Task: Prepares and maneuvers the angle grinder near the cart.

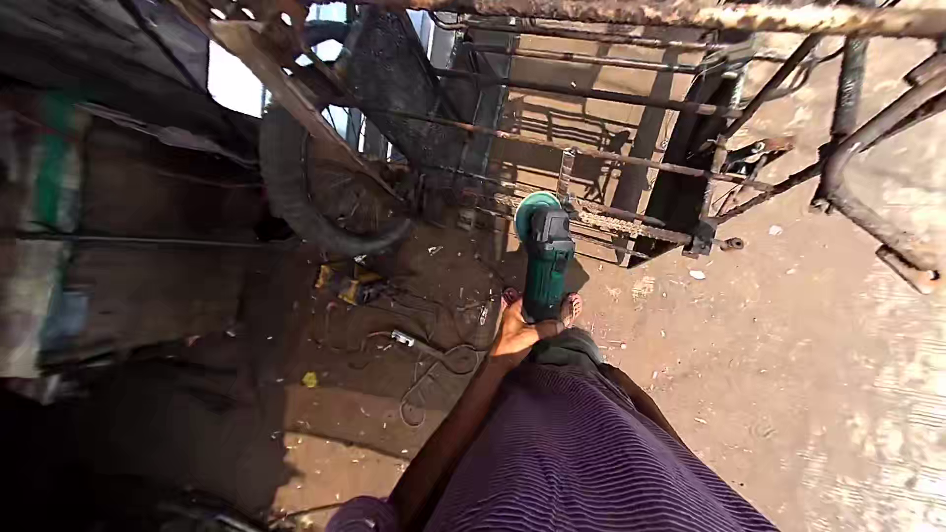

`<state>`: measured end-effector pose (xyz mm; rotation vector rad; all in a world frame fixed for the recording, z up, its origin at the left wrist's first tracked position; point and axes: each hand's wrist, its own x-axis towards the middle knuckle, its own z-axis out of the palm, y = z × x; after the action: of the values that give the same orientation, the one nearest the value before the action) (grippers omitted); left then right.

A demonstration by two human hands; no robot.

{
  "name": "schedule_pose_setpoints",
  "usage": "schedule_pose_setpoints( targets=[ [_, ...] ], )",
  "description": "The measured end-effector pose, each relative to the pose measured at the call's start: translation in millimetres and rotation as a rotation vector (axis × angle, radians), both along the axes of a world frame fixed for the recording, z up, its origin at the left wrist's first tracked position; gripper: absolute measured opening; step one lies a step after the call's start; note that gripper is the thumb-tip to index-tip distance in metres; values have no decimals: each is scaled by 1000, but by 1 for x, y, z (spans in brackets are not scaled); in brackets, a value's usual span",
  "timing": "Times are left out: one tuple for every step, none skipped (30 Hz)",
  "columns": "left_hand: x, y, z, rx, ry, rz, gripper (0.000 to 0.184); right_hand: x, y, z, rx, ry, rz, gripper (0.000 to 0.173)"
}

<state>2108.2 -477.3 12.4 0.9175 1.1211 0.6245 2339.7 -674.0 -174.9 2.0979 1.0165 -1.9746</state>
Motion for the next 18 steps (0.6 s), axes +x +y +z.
schedule_pose_setpoints(
  targets=[
    [-9,-5,0,5,-2,69,58,-2,-9,1,-3,28,28,52],
    [-18,-9,-2,13,-11,133,58,1,-11,7,23,23,41,48],
    [-27,-13,-3,19,-18,190,58,6,-12,16,52,11,41,44],
    [-36,-19,-4,22,-28,254,57,11,-15,27,72,-7,50,41],
    [-45,-24,-5,19,-40,313,57,15,-19,40,82,-34,65,39],
    [-56,-29,-6,9,-52,361,58,19,-22,55,73,-73,94,37],
    [-67,-35,-10,-4,-62,397,61,23,-28,71,52,-111,114,35],
    [-78,-41,-13,-8,-56,430,64,26,-36,90,23,-123,98,31],
    [-89,-47,-14,-10,-42,462,67,28,-45,109,11,-87,29,26],
    [-99,-52,-14,-10,-33,483,69,28,-54,126,23,-1,-93,19],
    [-108,-56,-14,-13,-33,504,69,28,-62,139,43,90,-186,15],
    [-115,-61,-15,-17,-50,531,66,27,-66,147,73,141,-178,15],
    [-123,-65,-15,-23,-75,558,63,23,-68,150,109,145,-95,18],
    [-129,-70,-16,-29,-96,584,59,15,-69,149,142,117,22,21],
    [-135,-72,-16,-42,-105,604,58,6,-70,148,151,76,146,26],
    [-141,-75,-15,-49,-107,618,56,-3,-69,148,105,21,252,33],
    [-146,-77,-14,-46,-99,627,54,-13,-68,150,21,-52,328,41],
    [-151,-79,-14,-39,-83,630,52,-23,-66,152,-53,-137,386,47]
  ],
)
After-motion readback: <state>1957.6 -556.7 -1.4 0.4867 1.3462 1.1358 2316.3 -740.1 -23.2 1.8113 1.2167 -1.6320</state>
